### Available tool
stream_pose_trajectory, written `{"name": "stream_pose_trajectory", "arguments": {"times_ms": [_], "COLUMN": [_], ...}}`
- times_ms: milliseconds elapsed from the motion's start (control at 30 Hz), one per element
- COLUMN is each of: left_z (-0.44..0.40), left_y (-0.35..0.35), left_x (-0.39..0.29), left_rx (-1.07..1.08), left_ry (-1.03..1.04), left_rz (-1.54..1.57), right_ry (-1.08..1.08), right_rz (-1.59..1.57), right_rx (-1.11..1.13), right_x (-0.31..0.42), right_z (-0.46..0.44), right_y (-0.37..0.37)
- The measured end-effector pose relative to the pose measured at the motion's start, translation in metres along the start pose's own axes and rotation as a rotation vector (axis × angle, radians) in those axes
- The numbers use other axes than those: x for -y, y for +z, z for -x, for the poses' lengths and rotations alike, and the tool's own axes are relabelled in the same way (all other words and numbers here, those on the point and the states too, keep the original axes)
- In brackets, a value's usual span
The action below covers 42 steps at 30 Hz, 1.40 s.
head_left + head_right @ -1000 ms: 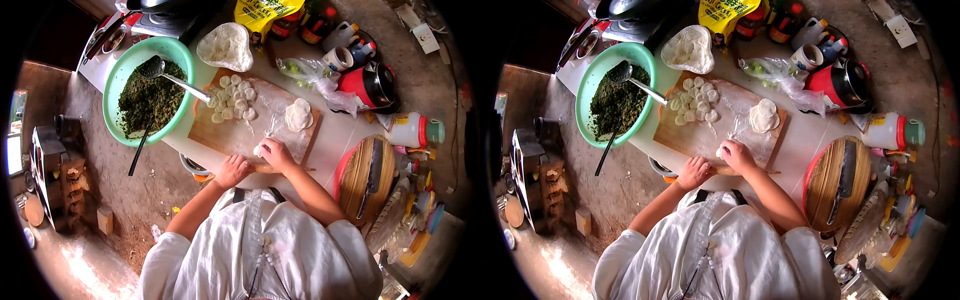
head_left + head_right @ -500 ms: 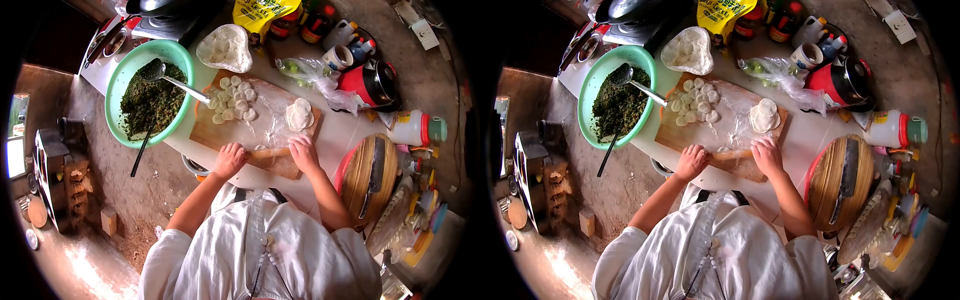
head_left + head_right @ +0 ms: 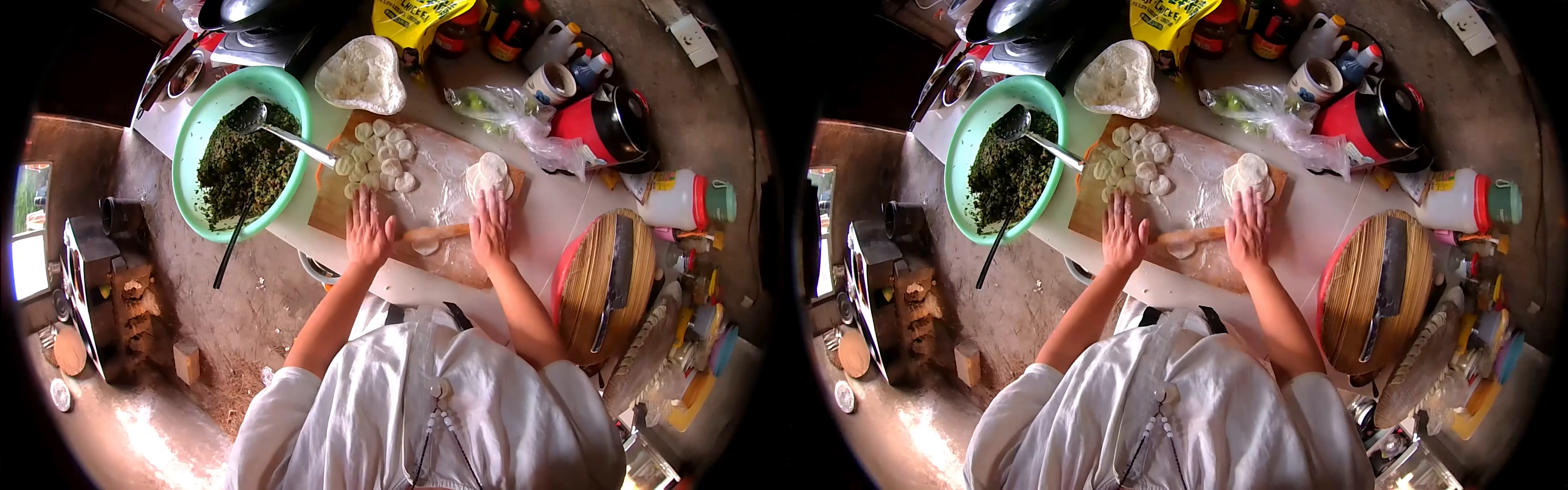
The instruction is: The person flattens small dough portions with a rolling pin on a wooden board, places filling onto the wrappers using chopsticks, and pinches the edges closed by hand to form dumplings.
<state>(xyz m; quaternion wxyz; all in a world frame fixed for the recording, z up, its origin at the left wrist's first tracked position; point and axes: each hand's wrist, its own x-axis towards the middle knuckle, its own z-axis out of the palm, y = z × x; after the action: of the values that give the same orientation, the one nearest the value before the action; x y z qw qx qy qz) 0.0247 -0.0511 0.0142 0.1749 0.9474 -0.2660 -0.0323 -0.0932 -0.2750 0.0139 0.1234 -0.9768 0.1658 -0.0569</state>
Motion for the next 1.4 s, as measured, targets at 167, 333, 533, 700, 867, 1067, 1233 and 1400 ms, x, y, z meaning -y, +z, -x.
{"name": "stream_pose_trajectory", "arguments": {"times_ms": [167, 333, 533, 700, 867, 1067, 1233, 1400], "left_z": [0.053, 0.024, 0.082, 0.029, 0.078, 0.038, 0.087, 0.042], "left_y": [0.003, 0.006, 0.004, 0.006, 0.005, 0.003, 0.012, 0.004], "left_x": [-0.009, 0.004, -0.011, 0.012, -0.003, 0.008, 0.005, 0.014], "left_rx": [-0.006, -0.067, 0.088, -0.132, 0.045, -0.117, -0.002, -0.109], "left_ry": [0.039, -0.103, -0.057, -0.220, -0.162, -0.234, -0.131, -0.258], "left_rz": [0.042, -0.052, 0.012, -0.107, -0.058, -0.069, -0.025, -0.055], "right_ry": [0.032, -0.020, -0.023, -0.072, -0.075, -0.073, -0.064, -0.053], "right_rz": [-0.056, -0.037, -0.037, -0.039, -0.047, -0.038, -0.058, -0.007], "right_rx": [0.022, -0.044, 0.004, -0.036, 0.016, -0.001, 0.020, 0.021], "right_x": [-0.017, 0.003, -0.010, 0.002, -0.008, -0.001, 0.005, 0.002], "right_z": [0.052, -0.005, 0.039, -0.010, 0.043, -0.004, 0.028, -0.001], "right_y": [0.011, -0.002, 0.001, 0.004, 0.003, 0.011, -0.004, 0.009]}}
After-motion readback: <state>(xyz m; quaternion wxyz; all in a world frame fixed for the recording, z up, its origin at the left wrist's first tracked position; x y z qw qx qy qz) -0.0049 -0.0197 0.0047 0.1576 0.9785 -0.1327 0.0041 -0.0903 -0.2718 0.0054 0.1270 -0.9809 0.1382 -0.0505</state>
